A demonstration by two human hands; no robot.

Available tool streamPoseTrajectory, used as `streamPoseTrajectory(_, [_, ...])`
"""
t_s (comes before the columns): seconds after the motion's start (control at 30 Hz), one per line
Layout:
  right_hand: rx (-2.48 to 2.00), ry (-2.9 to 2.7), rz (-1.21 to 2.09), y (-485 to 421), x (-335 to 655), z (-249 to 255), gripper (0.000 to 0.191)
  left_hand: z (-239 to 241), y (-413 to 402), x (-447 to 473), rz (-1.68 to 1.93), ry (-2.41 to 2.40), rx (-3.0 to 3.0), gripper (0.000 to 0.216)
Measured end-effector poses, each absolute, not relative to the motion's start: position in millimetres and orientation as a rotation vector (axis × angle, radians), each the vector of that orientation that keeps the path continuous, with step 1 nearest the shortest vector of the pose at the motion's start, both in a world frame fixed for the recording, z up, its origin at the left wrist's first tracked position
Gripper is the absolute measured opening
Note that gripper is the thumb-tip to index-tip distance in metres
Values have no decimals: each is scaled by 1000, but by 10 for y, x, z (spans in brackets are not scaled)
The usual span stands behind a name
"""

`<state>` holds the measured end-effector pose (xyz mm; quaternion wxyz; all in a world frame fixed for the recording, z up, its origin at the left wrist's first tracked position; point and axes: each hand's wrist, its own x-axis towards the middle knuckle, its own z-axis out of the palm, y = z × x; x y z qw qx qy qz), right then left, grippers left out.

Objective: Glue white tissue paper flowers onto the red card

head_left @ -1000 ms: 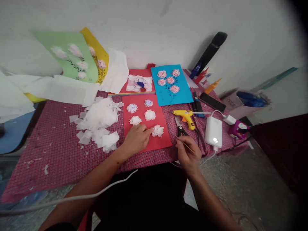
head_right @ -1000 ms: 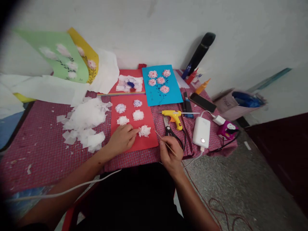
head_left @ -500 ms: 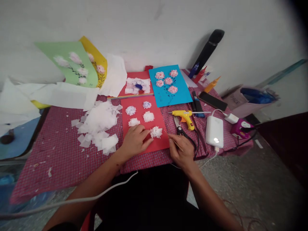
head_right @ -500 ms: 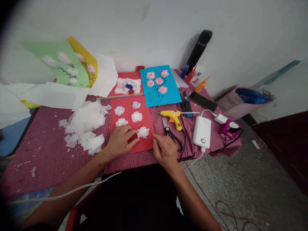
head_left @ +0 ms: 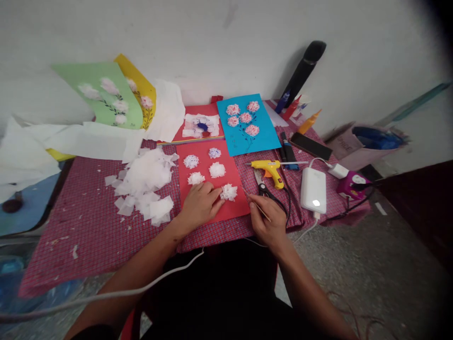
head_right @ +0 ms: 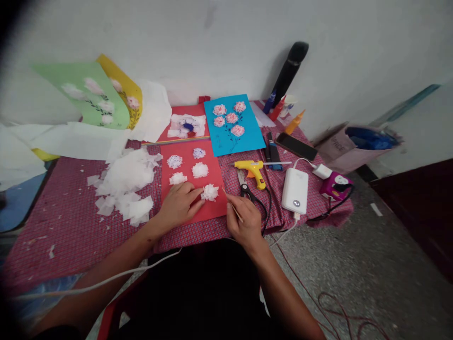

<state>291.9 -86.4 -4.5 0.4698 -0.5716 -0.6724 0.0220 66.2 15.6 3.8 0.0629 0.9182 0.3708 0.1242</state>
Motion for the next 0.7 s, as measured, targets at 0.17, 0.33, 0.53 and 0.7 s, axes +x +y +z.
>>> streamPoseTrajectory(0.17, [-1388,-1607,76,-948,2846,-26,32,39,142,641,404,1116,2769,40])
streamPoseTrajectory(0.33, [-1337,-1590,96,-982,2814,-64,36,18,147,573,599,1088,2732,29])
streamPoseTrajectory(0.53, [-1397,-1595,62,-924,2829,-99,31,29,148,559,694,990,2705,18])
streamPoseTrajectory(0.7, [-1399,-1646,41,-918,2835,-120,32,62,130,588,584,894,2709,19])
